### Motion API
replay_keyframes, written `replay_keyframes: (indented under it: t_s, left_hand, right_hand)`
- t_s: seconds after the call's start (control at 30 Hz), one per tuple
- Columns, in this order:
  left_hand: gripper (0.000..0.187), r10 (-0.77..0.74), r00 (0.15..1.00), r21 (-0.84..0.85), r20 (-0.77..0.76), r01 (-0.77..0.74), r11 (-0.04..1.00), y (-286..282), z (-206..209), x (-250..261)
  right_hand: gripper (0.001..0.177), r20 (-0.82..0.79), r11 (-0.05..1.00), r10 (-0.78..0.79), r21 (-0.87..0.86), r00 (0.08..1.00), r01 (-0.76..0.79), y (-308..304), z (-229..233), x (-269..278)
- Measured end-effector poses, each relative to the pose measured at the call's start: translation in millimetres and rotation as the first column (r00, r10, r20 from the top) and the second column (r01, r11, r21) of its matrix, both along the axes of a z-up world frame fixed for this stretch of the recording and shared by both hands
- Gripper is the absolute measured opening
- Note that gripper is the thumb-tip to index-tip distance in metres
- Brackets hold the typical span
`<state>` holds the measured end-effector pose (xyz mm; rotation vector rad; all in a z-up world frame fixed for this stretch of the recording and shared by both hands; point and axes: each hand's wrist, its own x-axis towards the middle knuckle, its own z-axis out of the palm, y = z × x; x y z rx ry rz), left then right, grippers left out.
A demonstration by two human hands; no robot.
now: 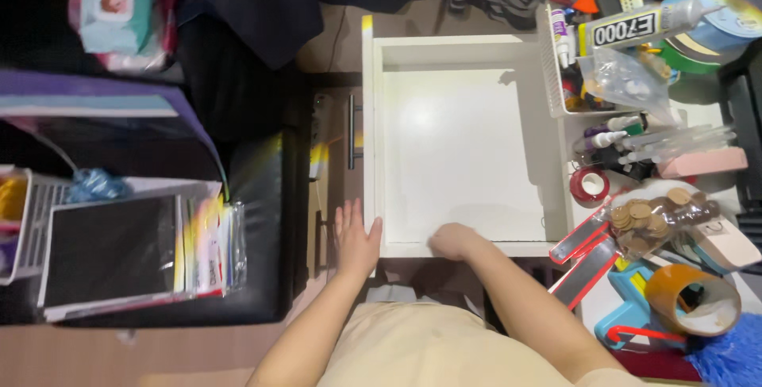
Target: The person empties a white drawer of adhesive tubes, bags of small parts, and plastic strips, then dusts the interior with a blue duster before wiping the bottom and sides with a wet wipe.
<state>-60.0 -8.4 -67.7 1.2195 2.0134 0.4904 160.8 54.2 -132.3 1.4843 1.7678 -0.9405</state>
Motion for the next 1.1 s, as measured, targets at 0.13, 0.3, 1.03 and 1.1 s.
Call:
replay_keyframes:
  t_s: [0.13, 0.3, 1.03, 1.1]
  left_hand:
    - [0.059, 0.074, 0.988, -0.066, 0.138, -0.065, 0.996, -9.9, 1.4, 0.6]
    - [0.059, 0.188, 0.912, -0.115, 0.365, -0.157, 0.981, -21.2, 23.6, -0.7]
    - [0.062, -0.167, 0.912, -0.210, 0.374, 0.259, 0.943, 14.2, 7.2, -58.1]
    - [0.062, -0.228, 0.902, -0.222, 0.368, 0.323, 0.920, 20.0, 9.3, -61.9]
  right_hand:
    - [0.045, -0.322, 0.996, -0.082, -0.009, 0.943, 0.083, -16.9, 74.6, -22.3]
    - [0.031, -0.534, 0.967, -0.212, 0.004, 0.818, 0.253, -24.5, 81.0, -4.5]
    - [0.051, -0.134, 0.747, 0.431, 0.608, 0.893, -0.269, -67.8, 84.1, -111.5]
    - [0.039, -0.144, 0.535, 0.504, 0.826, 0.851, -0.177, -95.4, 42.9, -101.3]
